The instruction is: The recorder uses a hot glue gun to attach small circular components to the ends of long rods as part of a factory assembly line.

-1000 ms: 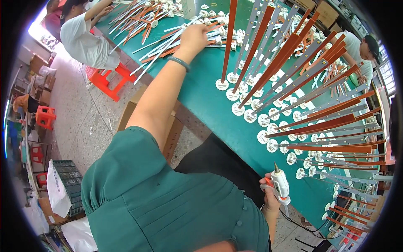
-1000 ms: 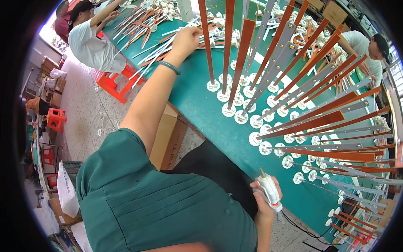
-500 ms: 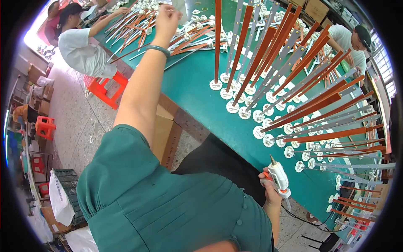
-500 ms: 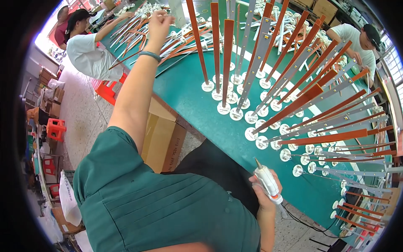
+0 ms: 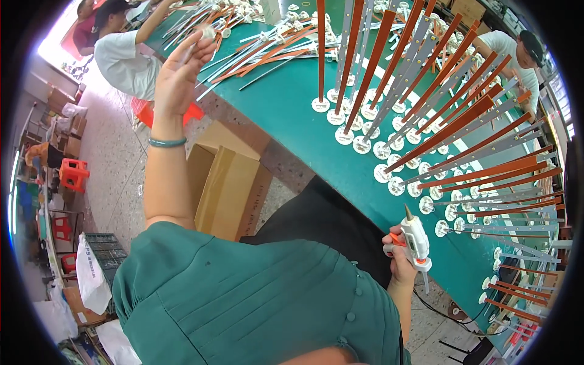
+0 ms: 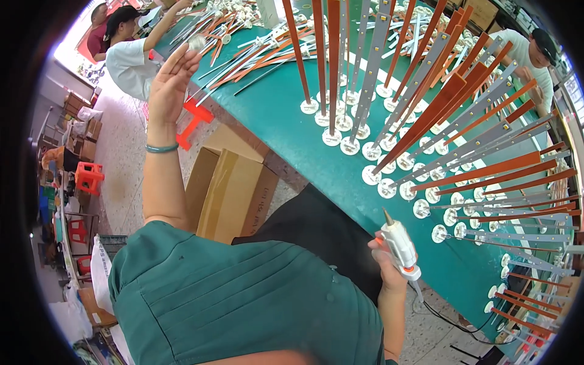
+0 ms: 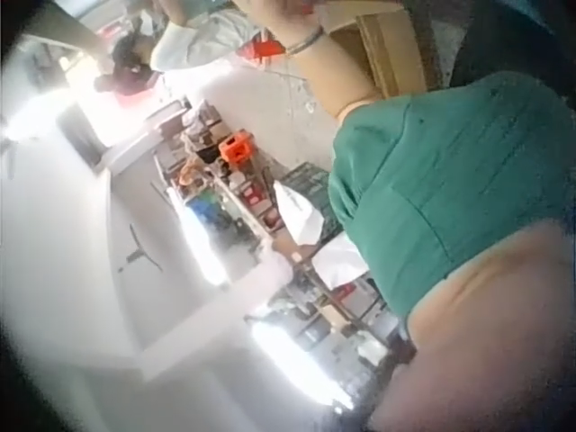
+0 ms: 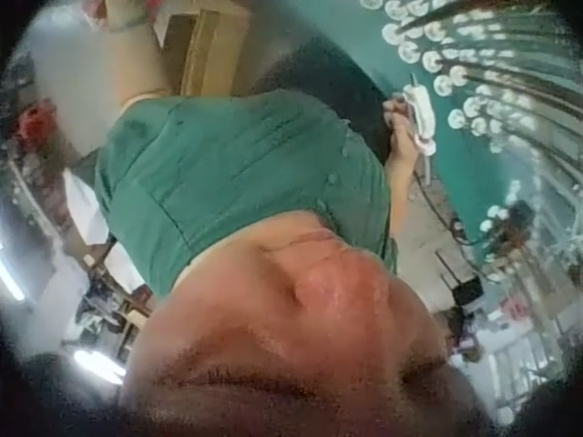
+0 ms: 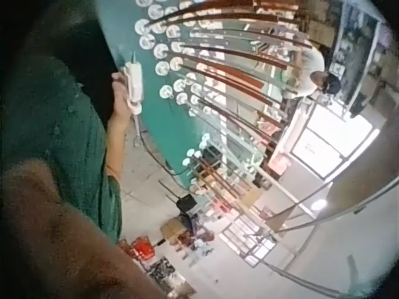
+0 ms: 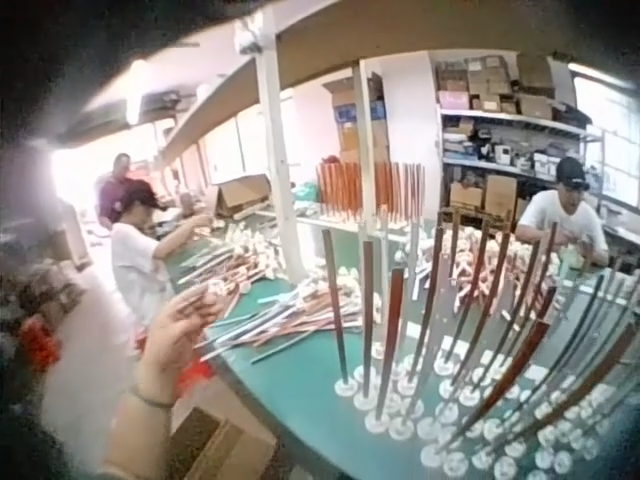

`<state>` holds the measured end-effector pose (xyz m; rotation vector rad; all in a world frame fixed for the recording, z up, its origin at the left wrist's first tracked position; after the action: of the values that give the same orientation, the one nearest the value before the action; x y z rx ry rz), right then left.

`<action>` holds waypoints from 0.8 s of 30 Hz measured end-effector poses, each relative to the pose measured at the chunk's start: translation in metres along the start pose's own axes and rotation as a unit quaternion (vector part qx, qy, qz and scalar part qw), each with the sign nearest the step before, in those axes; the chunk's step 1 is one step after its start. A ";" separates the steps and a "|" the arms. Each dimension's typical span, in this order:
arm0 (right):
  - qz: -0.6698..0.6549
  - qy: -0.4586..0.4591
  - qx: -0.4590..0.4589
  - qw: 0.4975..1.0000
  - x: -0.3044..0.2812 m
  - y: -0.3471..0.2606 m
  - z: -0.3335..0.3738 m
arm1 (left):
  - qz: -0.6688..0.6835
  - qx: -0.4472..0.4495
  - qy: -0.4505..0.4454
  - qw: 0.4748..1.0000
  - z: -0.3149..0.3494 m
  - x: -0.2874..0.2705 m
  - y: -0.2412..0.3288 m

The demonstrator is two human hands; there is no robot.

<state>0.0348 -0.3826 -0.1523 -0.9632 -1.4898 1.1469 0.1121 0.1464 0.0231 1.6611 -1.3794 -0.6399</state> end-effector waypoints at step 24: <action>0.048 -0.027 0.071 0.996 0.003 0.003 0.005 | -0.199 0.077 -0.305 0.928 0.120 0.246 -0.047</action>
<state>0.0290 -0.3800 -0.1545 -0.9201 -1.3961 1.3394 0.1017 -0.1230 -0.0440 1.9870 -1.5456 -1.4082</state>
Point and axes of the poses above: each hand's wrist, its own z-axis away from the middle knuckle, its own x-axis out of the palm, y = z × x, the point moved 9 cm from there along -z, towards the middle knuckle, and after that the axes turned 1 degree about y, right-handed, at the moved point
